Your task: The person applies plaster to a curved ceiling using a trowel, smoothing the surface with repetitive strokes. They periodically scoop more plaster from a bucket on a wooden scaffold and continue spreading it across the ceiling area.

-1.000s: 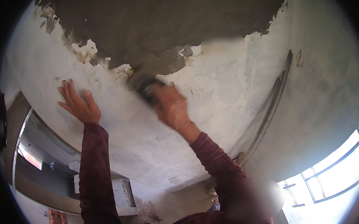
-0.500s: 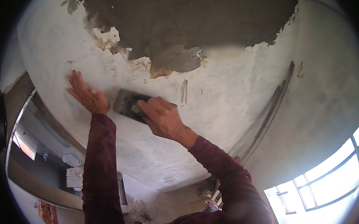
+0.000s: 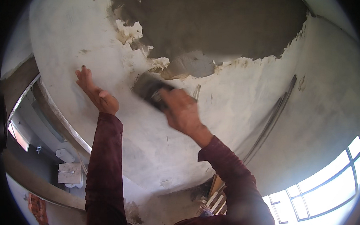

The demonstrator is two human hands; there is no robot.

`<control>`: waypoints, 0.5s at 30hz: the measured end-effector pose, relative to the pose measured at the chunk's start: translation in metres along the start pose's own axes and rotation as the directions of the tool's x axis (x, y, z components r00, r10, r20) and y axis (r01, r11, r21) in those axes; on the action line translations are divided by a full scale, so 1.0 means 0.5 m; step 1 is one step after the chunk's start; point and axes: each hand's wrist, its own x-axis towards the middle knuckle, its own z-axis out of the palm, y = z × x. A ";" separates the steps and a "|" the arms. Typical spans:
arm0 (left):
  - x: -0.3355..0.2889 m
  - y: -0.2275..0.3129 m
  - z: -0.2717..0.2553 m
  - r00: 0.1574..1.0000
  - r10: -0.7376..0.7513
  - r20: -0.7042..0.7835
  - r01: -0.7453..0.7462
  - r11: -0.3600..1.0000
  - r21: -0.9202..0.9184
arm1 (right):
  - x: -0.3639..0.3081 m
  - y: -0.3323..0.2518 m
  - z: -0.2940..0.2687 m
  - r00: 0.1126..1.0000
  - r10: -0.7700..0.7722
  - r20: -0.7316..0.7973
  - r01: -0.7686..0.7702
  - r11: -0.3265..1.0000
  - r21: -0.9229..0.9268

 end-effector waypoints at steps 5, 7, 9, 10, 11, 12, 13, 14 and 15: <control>-0.008 0.012 0.010 1.000 -0.004 0.029 0.004 1.000 -0.003 | 0.038 0.057 -0.015 0.998 -0.026 -0.061 0.018 0.991 -0.131; -0.009 0.009 0.010 1.000 0.000 0.028 0.000 1.000 0.002 | 0.018 0.003 -0.010 0.960 -0.149 0.236 0.146 0.989 0.027; -0.006 0.000 -0.002 1.000 -0.006 0.026 0.005 1.000 0.022 | -0.010 -0.030 -0.019 0.942 -0.151 0.300 0.120 0.985 0.120; -0.005 0.001 0.002 1.000 -0.010 0.018 0.010 1.000 0.023 | -0.020 -0.011 -0.021 0.984 -0.044 0.173 0.037 0.998 0.047; -0.004 0.005 0.004 1.000 0.000 0.026 -0.001 1.000 0.011 | -0.032 0.011 -0.022 0.998 0.054 0.036 -0.054 0.998 -0.013; -0.006 0.007 0.004 0.999 0.009 0.041 -0.010 1.000 0.025 | -0.039 0.013 -0.026 0.981 0.160 -0.111 -0.166 0.985 -0.049; -0.007 0.008 0.004 0.998 0.017 0.055 -0.020 0.999 0.041 | -0.033 0.024 -0.028 0.948 0.229 -0.219 -0.260 0.957 -0.125; -0.007 0.007 0.003 0.997 0.025 0.069 -0.029 0.998 0.057 | -0.024 0.030 -0.023 0.917 0.310 -0.252 -0.333 0.942 -0.050; -0.004 0.013 0.006 0.997 0.030 0.076 -0.035 0.997 0.065 | -0.016 0.035 -0.016 0.925 0.251 -0.286 -0.281 0.957 -0.071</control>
